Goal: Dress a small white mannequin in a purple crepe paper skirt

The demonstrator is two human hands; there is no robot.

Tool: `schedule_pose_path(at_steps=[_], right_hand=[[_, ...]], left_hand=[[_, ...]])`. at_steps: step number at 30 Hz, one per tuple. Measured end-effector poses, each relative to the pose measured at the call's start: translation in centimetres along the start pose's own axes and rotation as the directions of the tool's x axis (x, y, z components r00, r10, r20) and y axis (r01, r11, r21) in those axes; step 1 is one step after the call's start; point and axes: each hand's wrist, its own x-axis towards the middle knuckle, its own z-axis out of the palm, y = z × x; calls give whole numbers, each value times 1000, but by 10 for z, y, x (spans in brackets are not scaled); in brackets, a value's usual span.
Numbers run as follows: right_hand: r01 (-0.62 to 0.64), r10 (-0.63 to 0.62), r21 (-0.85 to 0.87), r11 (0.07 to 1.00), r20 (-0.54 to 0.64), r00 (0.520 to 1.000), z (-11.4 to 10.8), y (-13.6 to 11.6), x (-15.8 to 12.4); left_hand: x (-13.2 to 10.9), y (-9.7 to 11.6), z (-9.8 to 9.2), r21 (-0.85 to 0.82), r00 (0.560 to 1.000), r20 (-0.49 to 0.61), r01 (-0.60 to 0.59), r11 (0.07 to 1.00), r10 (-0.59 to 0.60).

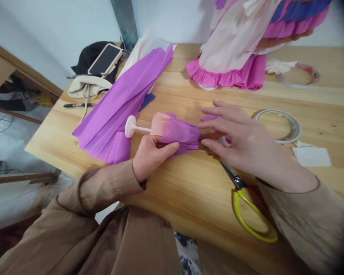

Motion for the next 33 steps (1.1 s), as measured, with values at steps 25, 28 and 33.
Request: schedule_pose_path(at_steps=[25, 28, 33], right_hand=[[-9, 21, -46, 999, 264, 964, -24, 31, -10], [-32, 49, -63, 997, 280, 959, -28, 28, -7], [-103, 133, -107, 989, 341, 930, -38, 22, -4]], left_hand=[[-31, 15, -33, 463, 946, -141, -198, 864, 293], [-35, 21, -29, 694, 796, -19, -425, 581, 605], [-8, 36, 0, 829, 668, 396, -556, 68, 631]])
